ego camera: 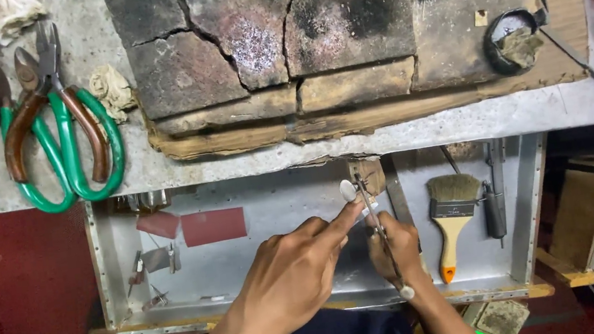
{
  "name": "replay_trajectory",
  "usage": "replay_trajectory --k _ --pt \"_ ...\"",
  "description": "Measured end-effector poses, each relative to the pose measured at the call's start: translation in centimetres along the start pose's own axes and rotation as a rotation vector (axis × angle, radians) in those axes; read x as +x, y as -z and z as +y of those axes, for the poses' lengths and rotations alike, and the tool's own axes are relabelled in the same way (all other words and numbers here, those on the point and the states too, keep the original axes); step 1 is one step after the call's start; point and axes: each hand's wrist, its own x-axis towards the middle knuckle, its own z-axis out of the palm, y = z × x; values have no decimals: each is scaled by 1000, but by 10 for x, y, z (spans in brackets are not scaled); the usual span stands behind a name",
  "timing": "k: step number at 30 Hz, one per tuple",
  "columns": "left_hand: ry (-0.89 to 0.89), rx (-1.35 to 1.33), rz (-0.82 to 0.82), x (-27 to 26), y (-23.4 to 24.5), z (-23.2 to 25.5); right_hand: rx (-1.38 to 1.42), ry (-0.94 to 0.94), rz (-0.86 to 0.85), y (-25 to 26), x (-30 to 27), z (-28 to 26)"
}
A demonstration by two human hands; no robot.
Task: The person uses a hand file to smooth the edges of a small metal piece held with pliers. The person repeatedly files the same edge while adjusting the grip and angle of the piece.
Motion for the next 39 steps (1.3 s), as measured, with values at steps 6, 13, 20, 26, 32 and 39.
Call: replay_trajectory --k 6,13,20,26,32,39 --pt "-36 109 -12 1 -5 -2 117 316 126 -35 31 48" --pt "-19 23 -10 1 -3 -2 47 56 7 1 3 -3" --pt "-25 43 -3 0 -6 -2 105 438 143 -72 16 114" --pt "10 14 -36 1 -4 0 51 -50 -14 -3 -12 9" --pt "-29 66 30 -4 -15 -2 127 220 145 -7 50 -8" --pt "6 140 45 -8 -20 -3 188 261 146 -4 61 -28"
